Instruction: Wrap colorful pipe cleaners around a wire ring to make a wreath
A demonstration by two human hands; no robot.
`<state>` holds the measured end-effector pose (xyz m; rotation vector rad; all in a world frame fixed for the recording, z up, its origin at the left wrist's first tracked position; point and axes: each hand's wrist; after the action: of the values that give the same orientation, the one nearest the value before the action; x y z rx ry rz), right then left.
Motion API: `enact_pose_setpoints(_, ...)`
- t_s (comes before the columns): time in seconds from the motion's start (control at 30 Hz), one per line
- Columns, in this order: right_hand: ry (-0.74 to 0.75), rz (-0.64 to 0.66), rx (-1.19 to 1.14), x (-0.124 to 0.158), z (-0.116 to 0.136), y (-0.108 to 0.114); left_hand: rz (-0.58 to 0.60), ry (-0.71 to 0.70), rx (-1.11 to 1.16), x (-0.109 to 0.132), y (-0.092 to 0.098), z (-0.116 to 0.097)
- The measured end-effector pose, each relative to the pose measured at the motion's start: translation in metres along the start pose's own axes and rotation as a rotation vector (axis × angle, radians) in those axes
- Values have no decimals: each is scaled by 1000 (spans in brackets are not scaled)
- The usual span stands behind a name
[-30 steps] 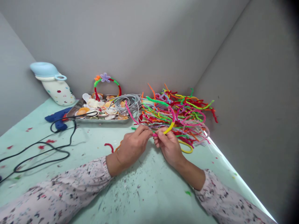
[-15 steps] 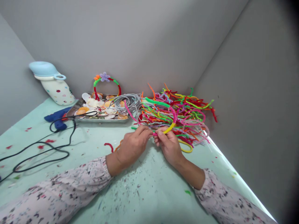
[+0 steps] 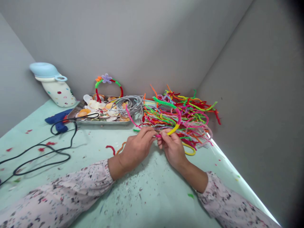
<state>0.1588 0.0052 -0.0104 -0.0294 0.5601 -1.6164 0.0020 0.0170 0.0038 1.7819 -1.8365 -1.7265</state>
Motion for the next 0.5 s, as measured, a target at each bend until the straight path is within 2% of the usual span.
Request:
enact_pose_setpoints(0.1, -39, -84, -127, -4, 2, 1, -55, -57, 84, 0, 5, -4)
enact_pose_setpoints(0.2, -121, -143, -266, -8, 5, 2, 7, -94, 127, 0, 7, -6)
enact_pose_setpoints(0.33, -249, -114, -420, -12, 9, 5, 149, -57, 85, 1, 4, -4)
enact_pose_setpoints(0.5, -324, -35, -540, -13, 15, 8, 181, 85, 25, 0, -3, 1)
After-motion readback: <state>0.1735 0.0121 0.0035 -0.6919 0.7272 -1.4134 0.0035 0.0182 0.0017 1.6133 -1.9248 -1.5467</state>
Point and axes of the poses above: each hand's wrist, its own x-axis away from the middle knuckle, its own y-axis out of the back of the hand, z = x × y, and after that the axes turned 12 degrees about y, right-handed
